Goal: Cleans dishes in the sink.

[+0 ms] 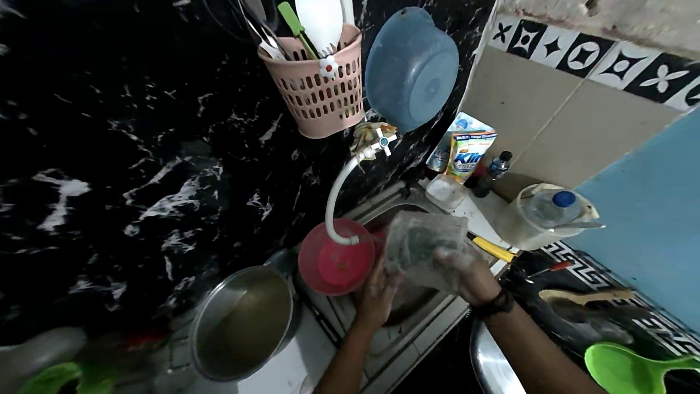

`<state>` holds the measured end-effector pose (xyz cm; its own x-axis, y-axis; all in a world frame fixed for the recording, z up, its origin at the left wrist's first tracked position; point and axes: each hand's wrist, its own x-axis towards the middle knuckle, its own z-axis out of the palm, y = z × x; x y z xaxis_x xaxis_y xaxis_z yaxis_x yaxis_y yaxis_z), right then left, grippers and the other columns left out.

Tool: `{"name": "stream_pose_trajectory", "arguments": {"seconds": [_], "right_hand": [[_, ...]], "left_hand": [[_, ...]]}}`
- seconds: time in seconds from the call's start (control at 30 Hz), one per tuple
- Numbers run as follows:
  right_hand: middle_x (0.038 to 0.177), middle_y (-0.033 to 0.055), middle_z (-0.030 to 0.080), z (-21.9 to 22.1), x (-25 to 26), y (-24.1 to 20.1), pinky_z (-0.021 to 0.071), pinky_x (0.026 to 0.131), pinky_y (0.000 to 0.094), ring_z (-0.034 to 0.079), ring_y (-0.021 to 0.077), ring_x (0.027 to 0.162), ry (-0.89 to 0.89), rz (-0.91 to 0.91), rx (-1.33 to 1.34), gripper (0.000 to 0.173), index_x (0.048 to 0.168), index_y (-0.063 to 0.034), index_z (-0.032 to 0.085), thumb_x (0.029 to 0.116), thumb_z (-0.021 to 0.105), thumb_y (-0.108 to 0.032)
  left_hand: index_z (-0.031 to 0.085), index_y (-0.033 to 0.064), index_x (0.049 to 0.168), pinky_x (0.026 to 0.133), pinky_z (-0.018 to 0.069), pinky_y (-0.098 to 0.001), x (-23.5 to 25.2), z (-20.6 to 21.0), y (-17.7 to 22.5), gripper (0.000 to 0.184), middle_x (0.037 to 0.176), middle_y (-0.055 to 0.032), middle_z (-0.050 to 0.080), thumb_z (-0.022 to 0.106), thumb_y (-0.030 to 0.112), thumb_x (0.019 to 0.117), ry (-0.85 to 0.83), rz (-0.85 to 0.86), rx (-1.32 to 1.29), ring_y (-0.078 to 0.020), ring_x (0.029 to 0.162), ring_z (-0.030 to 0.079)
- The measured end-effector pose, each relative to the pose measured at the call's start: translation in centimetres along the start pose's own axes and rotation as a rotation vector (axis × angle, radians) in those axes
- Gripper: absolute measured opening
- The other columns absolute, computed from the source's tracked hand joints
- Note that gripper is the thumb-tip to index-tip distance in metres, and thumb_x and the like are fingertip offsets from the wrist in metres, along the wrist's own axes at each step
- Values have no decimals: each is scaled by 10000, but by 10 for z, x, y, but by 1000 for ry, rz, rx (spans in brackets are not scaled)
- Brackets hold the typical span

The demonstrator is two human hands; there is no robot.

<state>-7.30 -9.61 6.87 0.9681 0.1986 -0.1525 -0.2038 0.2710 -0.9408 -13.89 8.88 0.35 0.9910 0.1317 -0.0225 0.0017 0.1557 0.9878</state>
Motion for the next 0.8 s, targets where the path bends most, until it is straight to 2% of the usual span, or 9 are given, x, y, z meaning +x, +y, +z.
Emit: {"name": "stream_pose_trajectory", "arguments": {"seconds": [0.13, 0.23, 0.3, 0.4, 0.47, 0.53, 0.6, 0.7, 0.8], "right_hand": [[1075, 30, 735, -9, -7, -5, 595, 898, 263, 695, 49, 978, -187, -156, -658, 556, 1226, -14, 657, 754, 882, -206], [1144, -10, 726, -10, -14, 7, 590, 917, 272, 691, 57, 1029, -436, 63, -347, 715, 1340, -59, 587, 780, 837, -428], [1066, -26, 744, -2, -16, 14, 606, 870, 307, 706, 80, 975, -299, 156, 58, 746, 1266, -95, 610, 777, 782, -632], [937, 37, 745, 14, -8, 6, 639, 736, 347, 730, 137, 835, 41, 136, 198, 339, 1186, -55, 599, 935, 632, -281], [1062, 92, 731, 8, -3, 8, 636, 834, 348, 729, 164, 938, 105, 29, -72, 502, 1310, 18, 546, 858, 735, -92], [1149, 59, 725, -2, -2, 7, 613, 924, 290, 709, 106, 1041, 32, -125, -396, 678, 1353, 27, 551, 766, 848, -139], [1077, -3, 745, -8, -6, 7, 613, 893, 254, 708, 49, 993, -119, -187, -492, 565, 1244, -5, 633, 753, 866, -157], [1134, -27, 737, -12, -13, 21, 601, 917, 295, 700, 71, 1032, -369, -35, -160, 584, 1309, -76, 615, 826, 808, -342], [946, 0, 763, 2, -19, 26, 633, 763, 341, 732, 119, 846, -183, 194, 272, 487, 1116, -139, 687, 804, 804, -494]], "left_hand": [[295, 75, 1574, 940, 579, -484, 11, -13, 17, 567, 1449, -169, 518, 483, 252, 1070, 104, -349, -160, -278, 1229, 606], [377, 66, 1545, 1046, 502, -477, 16, -11, 26, 577, 1492, -163, 501, 441, 415, 1088, 153, -484, -74, -257, 1315, 541], [417, 8, 1510, 1062, 476, -355, 9, -4, 19, 551, 1469, -145, 519, 486, 332, 1070, 81, -345, 42, -158, 1294, 536], [392, -6, 1533, 1068, 488, -323, 0, -2, -2, 610, 1523, -153, 474, 606, 212, 1005, 75, -220, -10, -153, 1317, 538], [377, 19, 1550, 1036, 533, -356, 0, -12, -13, 624, 1513, -141, 490, 613, 154, 988, 62, -212, -85, -196, 1287, 577], [402, 47, 1513, 952, 579, -441, 8, -19, -11, 527, 1433, -140, 556, 545, 166, 1020, 82, -291, -137, -251, 1218, 621], [360, 77, 1533, 910, 577, -509, 13, -22, 4, 481, 1422, -160, 537, 430, 231, 1083, 80, -412, -173, -288, 1210, 608], [295, 78, 1570, 890, 584, -432, 14, -24, 11, 552, 1390, -148, 548, 454, 258, 1073, 61, -463, -202, -230, 1154, 628], [446, 7, 1483, 954, 558, -339, 1, -22, -6, 585, 1341, -115, 607, 630, 249, 984, 41, -362, -50, -144, 1142, 633]]}}
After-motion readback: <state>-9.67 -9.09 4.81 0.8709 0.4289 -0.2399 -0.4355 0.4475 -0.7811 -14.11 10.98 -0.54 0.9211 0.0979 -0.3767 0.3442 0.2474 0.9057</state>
